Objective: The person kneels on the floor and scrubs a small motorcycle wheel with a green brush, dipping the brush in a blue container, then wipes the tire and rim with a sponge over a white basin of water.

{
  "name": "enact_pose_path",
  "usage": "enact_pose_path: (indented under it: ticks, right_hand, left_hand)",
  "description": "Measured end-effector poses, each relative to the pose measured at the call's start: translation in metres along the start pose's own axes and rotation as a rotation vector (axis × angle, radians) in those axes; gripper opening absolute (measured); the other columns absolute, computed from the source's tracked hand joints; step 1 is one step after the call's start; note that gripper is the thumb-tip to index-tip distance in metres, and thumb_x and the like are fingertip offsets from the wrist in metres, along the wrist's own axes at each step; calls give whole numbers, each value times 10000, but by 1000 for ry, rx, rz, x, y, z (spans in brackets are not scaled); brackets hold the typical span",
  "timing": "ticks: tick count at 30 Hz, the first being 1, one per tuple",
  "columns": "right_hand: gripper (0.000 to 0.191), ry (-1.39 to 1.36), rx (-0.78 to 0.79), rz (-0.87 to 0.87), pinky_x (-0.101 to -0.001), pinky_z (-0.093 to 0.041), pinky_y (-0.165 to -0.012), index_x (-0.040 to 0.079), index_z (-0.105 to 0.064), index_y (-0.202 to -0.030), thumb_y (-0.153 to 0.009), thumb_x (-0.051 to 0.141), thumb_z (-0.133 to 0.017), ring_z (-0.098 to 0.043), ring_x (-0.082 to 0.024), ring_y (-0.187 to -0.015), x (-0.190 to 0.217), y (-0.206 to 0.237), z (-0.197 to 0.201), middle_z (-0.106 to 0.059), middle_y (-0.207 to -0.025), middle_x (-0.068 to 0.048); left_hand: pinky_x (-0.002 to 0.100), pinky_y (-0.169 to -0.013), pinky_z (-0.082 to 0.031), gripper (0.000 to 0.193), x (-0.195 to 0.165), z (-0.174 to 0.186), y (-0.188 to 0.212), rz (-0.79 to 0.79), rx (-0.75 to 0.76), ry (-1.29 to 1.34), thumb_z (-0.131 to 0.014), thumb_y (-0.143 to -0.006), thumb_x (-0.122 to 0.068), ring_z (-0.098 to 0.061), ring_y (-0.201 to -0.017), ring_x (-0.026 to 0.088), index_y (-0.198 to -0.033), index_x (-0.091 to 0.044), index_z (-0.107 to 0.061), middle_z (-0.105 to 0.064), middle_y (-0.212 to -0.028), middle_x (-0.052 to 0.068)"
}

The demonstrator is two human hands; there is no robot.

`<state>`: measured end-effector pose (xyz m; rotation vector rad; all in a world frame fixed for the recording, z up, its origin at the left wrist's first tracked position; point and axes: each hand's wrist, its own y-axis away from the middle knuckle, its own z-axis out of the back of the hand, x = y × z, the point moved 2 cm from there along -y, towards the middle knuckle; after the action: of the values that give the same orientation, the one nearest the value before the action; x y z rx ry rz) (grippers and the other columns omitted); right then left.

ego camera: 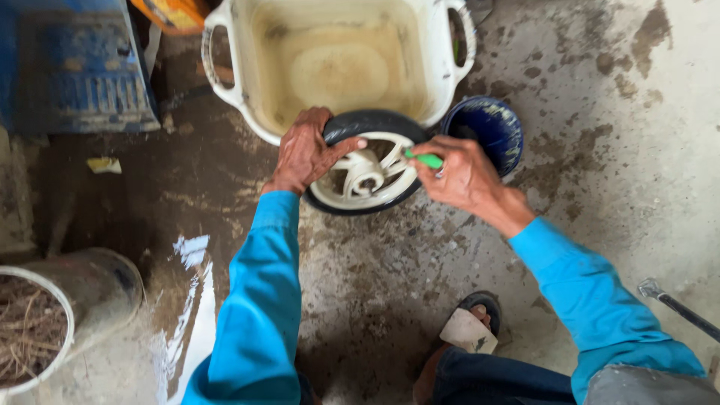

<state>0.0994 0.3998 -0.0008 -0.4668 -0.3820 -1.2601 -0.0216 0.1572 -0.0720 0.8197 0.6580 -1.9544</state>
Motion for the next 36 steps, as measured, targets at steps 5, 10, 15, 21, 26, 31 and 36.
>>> enact_pose_path:
  ticks: [5,10,15,21,26,31,36]
  right_hand:
    - [120,-41,134,153,-362,-609,-565,-30,-724,-1016,-943,37,-655,-700,-251,-647,5,1,-30,-728,-952,-176]
    - [219,-19,262,126,-426,-595,-614,-26,-745,-1066,-869,45,-682,-707,-323,-712,11,-4,-21,-725,-948,-196]
    - [293,149,340,75,-446,-576,-772,37,-762,-1080,-797,38,-685,-703,-370,-854,9,-14,8,-734,-999,-165]
    - [239,-24,432,77,-457,-570,-745,3,-747,-1064,-844,18,-655,-703,-373,-845,21,-18,-10,-741,-996,-169]
    - [270,64,451,-28,-410,-598,-814,26,-770,-1107,-866,43,-650,-737,-339,-872,15,-23,4,-752,-1066,-186]
    - [266,-102,418,-79,-376,-615,-804,4,-746,-1114,-879,39,-626,-759,-316,-856,18,-23,-3,-732,-1143,-201]
    - [254,-32,423,-85,-375,-607,-810,53,-788,-1088,-873,70,-654,-758,-328,-844,15,-21,-2,-758,-1067,-171]
  left_hand:
    - [482,-873,-496,633,1,-2,2,-20,1,3,-851,-780,-602,-609,-1020,391,-951,-26,-649,-655,-986,163]
    - [482,-870,-497,668,-2,-1,3,-56,-26,4,-846,-782,-615,-600,-1016,394,-999,-14,-654,-645,-988,175]
    - [483,-855,-493,661,-2,1,0,34,43,-5,-835,-744,-633,-599,-1002,380,-968,-35,-664,-653,-977,159]
    - [490,-867,-490,676,-3,3,-1,23,32,-11,-830,-755,-648,-599,-1010,371,-971,-33,-653,-655,-955,151]
    - [493,-878,-493,676,-3,2,0,27,54,-38,-816,-777,-662,-598,-1021,377,-954,-32,-649,-660,-986,153]
    - [493,-867,-494,684,-1,0,-1,11,28,-28,-813,-769,-662,-601,-1023,379,-963,-28,-646,-658,-975,161]
    - [496,-871,-496,684,1,-1,1,-18,14,-58,-815,-786,-662,-600,-1028,389,-1003,-33,-654,-668,-998,169]
